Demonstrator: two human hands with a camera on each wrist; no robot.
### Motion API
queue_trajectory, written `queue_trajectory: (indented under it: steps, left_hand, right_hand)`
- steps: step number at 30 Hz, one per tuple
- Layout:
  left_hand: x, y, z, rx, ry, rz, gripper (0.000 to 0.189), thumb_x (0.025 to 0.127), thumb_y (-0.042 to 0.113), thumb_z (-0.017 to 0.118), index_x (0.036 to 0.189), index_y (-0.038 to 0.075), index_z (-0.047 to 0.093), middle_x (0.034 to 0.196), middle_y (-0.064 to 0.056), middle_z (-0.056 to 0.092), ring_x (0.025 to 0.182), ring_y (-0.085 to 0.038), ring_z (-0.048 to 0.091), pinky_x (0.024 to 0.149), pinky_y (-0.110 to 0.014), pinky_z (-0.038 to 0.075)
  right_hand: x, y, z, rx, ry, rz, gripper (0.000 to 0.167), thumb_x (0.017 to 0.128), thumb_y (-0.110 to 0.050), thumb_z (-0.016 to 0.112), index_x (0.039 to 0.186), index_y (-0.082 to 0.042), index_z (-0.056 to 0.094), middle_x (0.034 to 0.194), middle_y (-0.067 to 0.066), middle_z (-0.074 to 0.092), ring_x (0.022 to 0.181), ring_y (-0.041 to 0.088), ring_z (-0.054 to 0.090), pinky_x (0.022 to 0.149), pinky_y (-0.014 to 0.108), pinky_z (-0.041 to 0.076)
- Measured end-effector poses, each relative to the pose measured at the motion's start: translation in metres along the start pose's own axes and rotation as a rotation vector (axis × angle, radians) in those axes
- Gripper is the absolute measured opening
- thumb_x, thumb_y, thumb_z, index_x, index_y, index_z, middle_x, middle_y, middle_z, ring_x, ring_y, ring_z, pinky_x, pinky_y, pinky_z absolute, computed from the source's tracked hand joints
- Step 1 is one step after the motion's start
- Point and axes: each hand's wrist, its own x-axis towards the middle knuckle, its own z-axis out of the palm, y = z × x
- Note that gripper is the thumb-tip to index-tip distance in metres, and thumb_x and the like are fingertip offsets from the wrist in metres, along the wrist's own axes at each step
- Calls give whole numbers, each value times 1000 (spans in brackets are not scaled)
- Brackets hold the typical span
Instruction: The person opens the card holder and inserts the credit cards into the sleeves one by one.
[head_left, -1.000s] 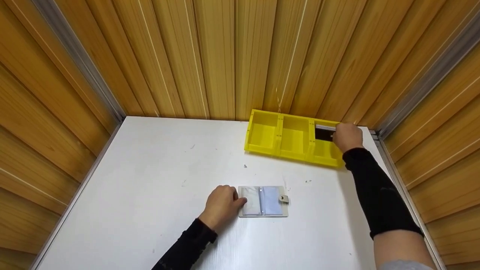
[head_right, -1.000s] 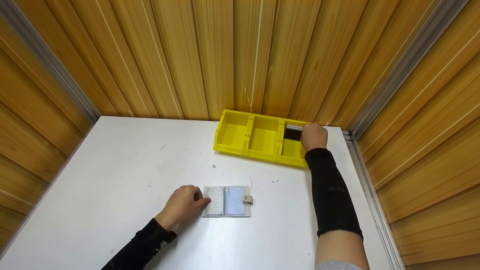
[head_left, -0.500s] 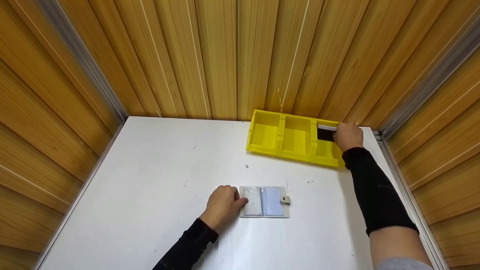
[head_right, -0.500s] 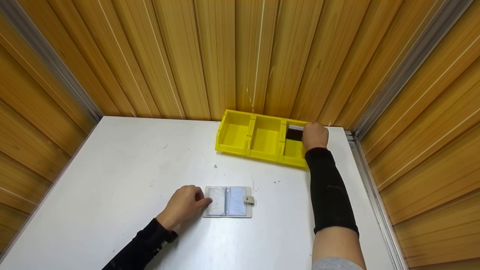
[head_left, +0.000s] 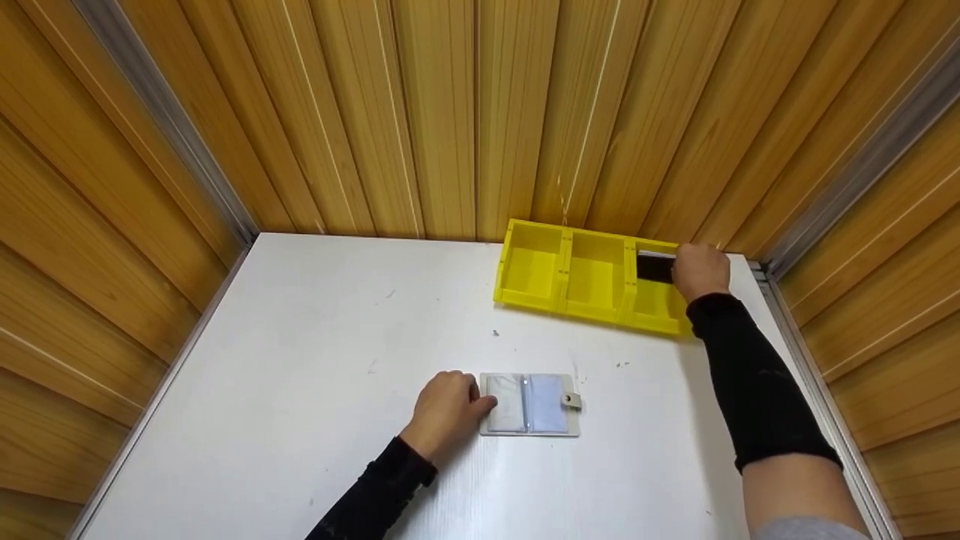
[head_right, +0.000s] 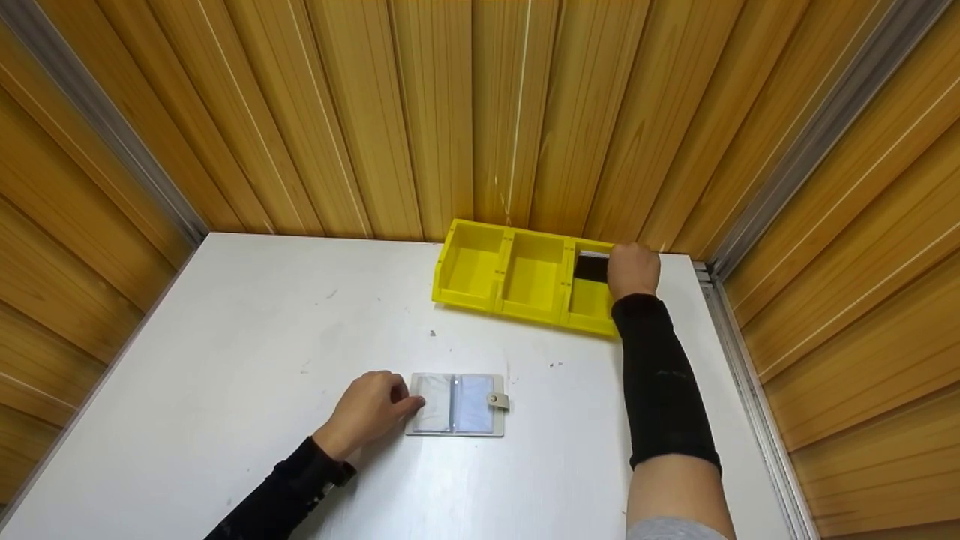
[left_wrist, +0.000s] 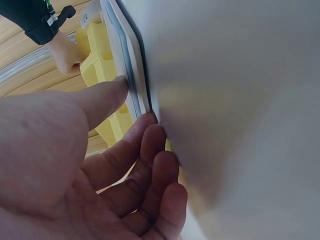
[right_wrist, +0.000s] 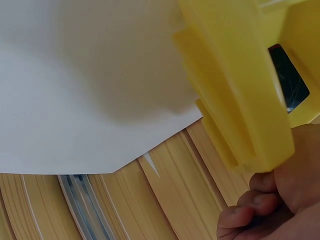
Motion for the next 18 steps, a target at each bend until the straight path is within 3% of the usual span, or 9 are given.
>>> queue_trajectory:
  steps: [7,12,18]
  left_hand:
    - [0,-1,-1,10,2,7,33,95,30,84,71,14,70,69,4,64,70,-11,55,65,-28,45]
    - [0,-2,0,26,6,18,34,96,31,84,71,14,70,70,3,65,70,-12,56,65,-28,46]
    - [1,-2,2,24,1,17,33,97,31,83,71,14,71,69,3,64,70,-12,56,65,-29,46]
  right_hand:
    - [-3,-3,-13,-25,-4,-54,16,96,2,67,93,15,76,85,35,73,76,49,73,65,62,61]
    - [-6,-2,-28,-32,-61,-95,16,96,0,73,105,13,76,93,33,75,83,48,74,72,61,62]
    - [-10,3,-43,-4,-10,-134,20,93,5,72,113,9,75,99,34,76,88,52,74,77,66,61]
